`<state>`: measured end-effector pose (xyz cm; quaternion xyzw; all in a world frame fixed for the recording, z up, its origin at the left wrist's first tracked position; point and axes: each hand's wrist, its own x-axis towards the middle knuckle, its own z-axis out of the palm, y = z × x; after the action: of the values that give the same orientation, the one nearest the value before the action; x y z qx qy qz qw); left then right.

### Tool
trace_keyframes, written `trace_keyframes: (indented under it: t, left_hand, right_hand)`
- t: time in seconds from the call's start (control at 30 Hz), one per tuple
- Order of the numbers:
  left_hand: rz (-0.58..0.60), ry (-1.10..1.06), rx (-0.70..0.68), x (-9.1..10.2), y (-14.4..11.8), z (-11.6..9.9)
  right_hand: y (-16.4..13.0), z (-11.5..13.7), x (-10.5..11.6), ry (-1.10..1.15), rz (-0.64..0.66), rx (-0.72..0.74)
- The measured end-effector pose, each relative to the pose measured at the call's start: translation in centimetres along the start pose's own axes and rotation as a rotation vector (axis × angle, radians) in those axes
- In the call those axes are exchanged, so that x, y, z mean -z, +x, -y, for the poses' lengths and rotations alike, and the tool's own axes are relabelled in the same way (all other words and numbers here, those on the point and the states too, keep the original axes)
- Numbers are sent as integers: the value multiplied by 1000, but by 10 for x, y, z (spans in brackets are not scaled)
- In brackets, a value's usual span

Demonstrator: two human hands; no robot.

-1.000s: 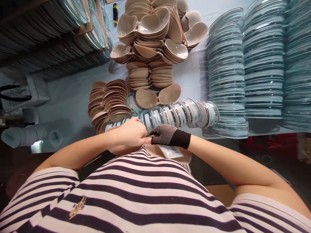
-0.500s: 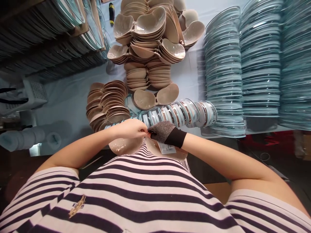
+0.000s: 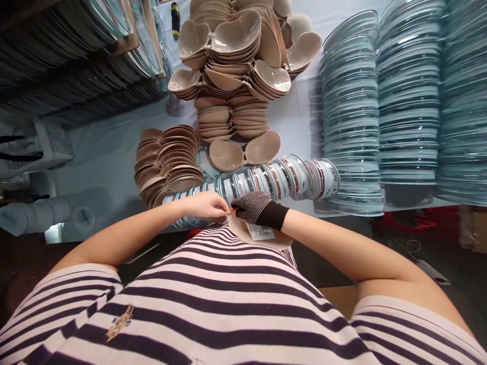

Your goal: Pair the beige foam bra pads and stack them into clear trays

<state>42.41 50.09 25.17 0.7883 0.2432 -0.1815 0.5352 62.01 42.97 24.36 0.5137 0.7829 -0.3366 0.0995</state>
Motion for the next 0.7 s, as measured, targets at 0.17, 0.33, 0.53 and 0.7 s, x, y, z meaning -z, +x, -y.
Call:
trace_keyframes:
  t: [0.17, 0.33, 0.53, 0.7]
  left_hand:
    - [-35, -3, -2, 1, 2, 4]
    - [94, -102, -129, 5, 8, 14]
    - [42, 140, -17, 1, 10, 8]
    - [-140, 437, 76, -19, 4, -12]
  right_hand:
    - [0, 1, -5, 28, -15, -12]
    - [-4, 0, -14, 102, -83, 127]
    - [-1, -6, -26, 100, -71, 110]
    - [2, -13, -26, 333, -5, -12]
